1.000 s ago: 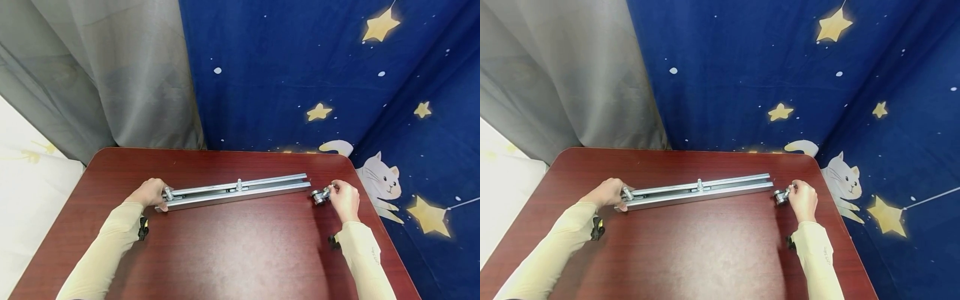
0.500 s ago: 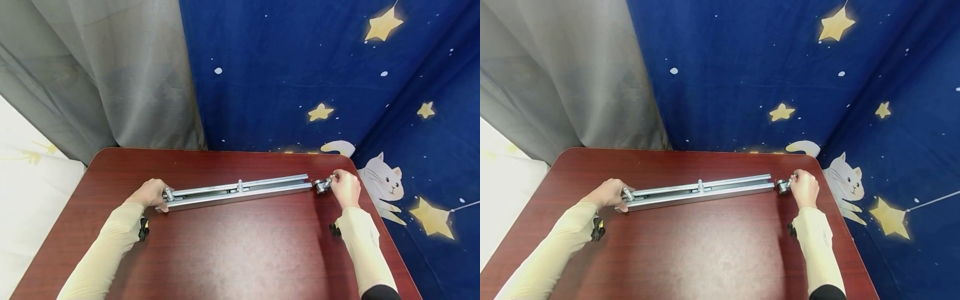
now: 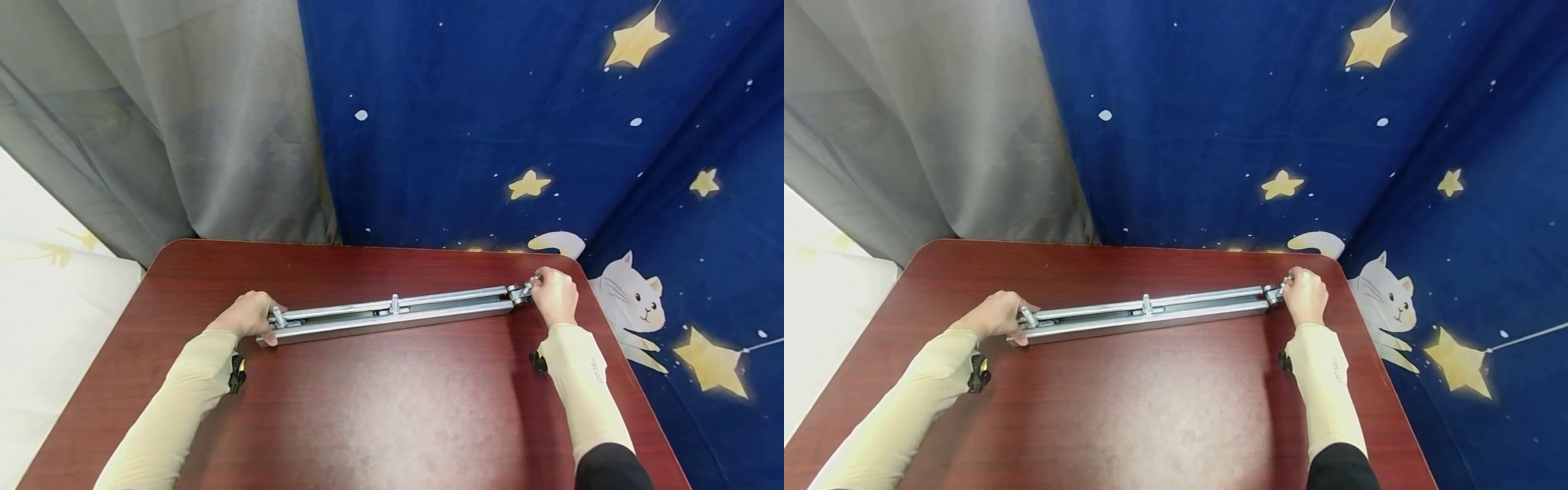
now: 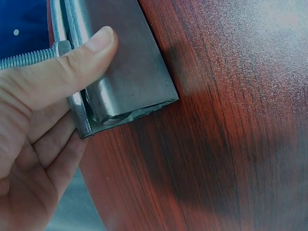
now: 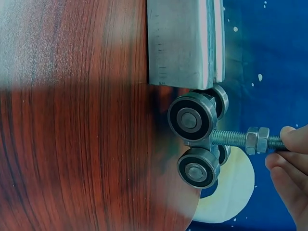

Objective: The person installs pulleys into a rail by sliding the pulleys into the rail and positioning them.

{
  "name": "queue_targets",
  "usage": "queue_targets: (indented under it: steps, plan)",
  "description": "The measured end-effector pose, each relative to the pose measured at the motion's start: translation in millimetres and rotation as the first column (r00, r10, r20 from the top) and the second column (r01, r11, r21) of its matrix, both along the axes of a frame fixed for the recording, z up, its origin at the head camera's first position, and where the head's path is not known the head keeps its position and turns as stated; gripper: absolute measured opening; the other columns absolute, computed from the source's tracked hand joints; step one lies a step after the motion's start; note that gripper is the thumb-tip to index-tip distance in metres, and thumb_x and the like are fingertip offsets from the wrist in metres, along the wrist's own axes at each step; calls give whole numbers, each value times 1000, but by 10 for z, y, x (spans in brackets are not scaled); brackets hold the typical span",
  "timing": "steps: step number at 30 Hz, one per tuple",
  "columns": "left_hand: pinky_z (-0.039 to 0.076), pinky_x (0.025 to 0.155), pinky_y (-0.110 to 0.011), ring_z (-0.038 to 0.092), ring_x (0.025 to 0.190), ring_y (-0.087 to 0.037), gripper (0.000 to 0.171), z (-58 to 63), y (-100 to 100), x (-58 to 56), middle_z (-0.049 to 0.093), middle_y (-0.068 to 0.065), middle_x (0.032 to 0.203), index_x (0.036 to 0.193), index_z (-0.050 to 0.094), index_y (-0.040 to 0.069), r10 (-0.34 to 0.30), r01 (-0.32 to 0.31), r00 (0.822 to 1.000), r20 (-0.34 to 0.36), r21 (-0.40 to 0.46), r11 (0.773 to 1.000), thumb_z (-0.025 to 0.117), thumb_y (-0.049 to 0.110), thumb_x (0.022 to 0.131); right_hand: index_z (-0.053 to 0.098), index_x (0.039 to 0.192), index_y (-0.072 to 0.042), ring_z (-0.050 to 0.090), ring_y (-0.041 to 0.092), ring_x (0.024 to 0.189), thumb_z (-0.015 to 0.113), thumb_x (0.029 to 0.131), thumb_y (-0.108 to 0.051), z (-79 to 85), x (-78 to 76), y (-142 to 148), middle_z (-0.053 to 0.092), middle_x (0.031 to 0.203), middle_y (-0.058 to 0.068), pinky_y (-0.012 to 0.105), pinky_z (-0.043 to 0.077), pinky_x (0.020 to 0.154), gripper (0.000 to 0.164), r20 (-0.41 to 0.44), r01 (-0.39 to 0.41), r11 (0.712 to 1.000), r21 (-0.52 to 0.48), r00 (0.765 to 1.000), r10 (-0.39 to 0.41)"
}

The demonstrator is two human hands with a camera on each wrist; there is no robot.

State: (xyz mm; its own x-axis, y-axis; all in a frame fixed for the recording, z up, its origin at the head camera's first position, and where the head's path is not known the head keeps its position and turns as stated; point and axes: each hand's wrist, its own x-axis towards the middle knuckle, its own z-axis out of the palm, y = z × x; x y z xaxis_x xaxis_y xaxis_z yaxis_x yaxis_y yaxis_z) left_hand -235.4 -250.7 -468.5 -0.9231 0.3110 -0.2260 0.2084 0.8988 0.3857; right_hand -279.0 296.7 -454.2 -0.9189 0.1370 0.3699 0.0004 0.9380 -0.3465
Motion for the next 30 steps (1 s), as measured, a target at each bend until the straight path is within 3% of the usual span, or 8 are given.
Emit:
queue_targets:
  steps: [7,14,30]
  plan:
    - [47,78,-45,61,87,-24,48,3,3,6,69,-10,95,88,74,11,-14,14,1000,-14,1,1000,87,17,42,66,87,-1,59,43,70,58,79,-8,-28,-29,-38,66,82,18,54,44,59,13,45,-23,1000,17,999,22]
    - [47,79,-46,61,89,-28,53,4,-4,12,69,-12,95,92,73,8,-13,13,1000,-7,-1,1000,87,18,42,67,86,-2,59,41,66,60,79,-8,-22,-46,-77,67,81,18,52,45,56,12,92,-49,998,30,995,46]
    - [47,79,-44,60,87,-24,51,4,-15,2,69,-11,96,91,74,10,-6,6,1000,4,-6,1000,87,18,42,68,84,-3,60,40,70,61,77,-10,45,-41,-185,67,82,17,52,46,60,12,146,-97,994,46,985,89]
